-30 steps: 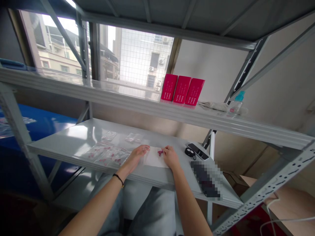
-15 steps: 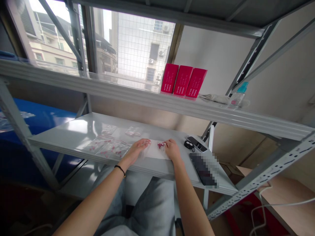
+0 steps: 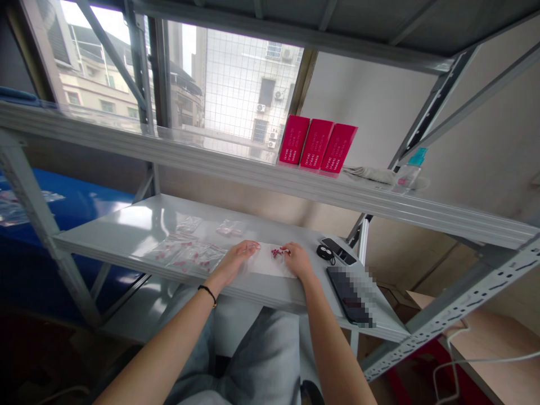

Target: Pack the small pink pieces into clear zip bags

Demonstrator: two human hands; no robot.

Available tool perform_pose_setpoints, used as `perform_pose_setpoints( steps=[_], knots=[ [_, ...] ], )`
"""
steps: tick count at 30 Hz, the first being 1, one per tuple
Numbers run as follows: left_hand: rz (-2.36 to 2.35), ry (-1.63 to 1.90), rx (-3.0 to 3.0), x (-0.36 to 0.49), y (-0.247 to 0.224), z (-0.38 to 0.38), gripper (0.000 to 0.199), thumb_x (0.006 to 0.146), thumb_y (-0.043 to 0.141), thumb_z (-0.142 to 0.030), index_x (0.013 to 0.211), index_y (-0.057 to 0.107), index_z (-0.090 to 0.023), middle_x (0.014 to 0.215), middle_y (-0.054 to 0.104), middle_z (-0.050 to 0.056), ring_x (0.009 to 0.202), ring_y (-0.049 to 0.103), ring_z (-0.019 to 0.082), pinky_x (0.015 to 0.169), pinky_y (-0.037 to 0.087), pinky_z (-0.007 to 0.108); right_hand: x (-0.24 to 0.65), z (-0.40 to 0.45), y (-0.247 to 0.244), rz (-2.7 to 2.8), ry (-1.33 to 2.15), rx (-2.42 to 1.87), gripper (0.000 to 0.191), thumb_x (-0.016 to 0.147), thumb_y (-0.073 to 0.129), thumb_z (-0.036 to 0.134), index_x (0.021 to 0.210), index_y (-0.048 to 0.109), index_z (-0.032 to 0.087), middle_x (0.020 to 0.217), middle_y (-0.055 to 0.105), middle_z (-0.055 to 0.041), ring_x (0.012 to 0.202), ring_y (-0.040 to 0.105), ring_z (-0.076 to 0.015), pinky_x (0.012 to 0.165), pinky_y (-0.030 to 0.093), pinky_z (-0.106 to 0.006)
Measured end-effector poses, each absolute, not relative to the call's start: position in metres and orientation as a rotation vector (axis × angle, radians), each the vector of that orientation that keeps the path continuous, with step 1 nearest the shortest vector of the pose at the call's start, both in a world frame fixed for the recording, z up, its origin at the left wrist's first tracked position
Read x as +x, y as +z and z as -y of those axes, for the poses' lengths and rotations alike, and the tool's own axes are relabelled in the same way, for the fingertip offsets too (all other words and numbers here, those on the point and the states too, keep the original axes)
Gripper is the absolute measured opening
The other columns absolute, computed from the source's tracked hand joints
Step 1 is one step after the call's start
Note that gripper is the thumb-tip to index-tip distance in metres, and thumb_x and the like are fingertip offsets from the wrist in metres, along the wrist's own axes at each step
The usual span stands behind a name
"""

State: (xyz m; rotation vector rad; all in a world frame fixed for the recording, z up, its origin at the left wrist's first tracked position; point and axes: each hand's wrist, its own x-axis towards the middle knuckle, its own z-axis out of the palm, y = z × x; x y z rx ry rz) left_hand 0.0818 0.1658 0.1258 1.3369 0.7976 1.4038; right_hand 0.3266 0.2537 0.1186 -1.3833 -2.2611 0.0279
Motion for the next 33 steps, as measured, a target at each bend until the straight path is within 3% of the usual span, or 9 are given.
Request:
perform_pose_setpoints(
  steps=[12,24,29,33],
  knots=[
    [-0.790,1.430,1.303,0.084,0.124,-0.166,0.038,0.082,0.072,-0.050,0.102,0.073,-0.018,0.107,0.072,0.008,0.106,0.061,0.026,0.095,0.042,0.034,0.328,-0.254,0.112,2.273,0.085,-1.367,0.025,0.092,0.054,0.021,0.105,0.076,0.022,0.102,0.076,-0.0073,0.090,0.067,-0.0213,0.085,0.047,-0.029],
    [-0.813,1.386,1.318,0.085,0.123,-0.167,0.043,0.077,0.078,-0.048,0.106,0.072,-0.017,0.107,0.072,0.008,0.103,0.063,0.025,0.093,0.044,0.034,0.324,-0.251,0.117,2.249,0.115,-1.325,0.021,0.090,0.056,0.022,0.090,0.077,0.022,0.096,0.075,-0.0075,0.090,0.068,-0.0219,0.086,0.048,-0.030],
    [-0.865,1.392,1.369,0.085,0.124,-0.165,0.044,0.075,0.079,-0.048,0.107,0.073,-0.019,0.109,0.070,0.008,0.101,0.062,0.024,0.090,0.044,0.033,0.318,-0.237,0.144,2.132,0.111,-1.291,0.027,0.093,0.049,0.027,0.093,0.075,0.019,0.095,0.074,-0.0113,0.084,0.067,-0.0234,0.079,0.050,-0.033],
    [-0.838,1.388,1.397,0.085,0.128,-0.161,0.042,0.074,0.080,-0.046,0.106,0.074,-0.020,0.107,0.071,0.008,0.098,0.062,0.023,0.085,0.044,0.031,0.294,-0.211,0.187,2.167,0.176,-1.109,0.029,0.096,0.050,0.038,0.102,0.074,0.022,0.100,0.075,-0.0079,0.083,0.067,-0.0209,0.077,0.051,-0.030]
  ],
)
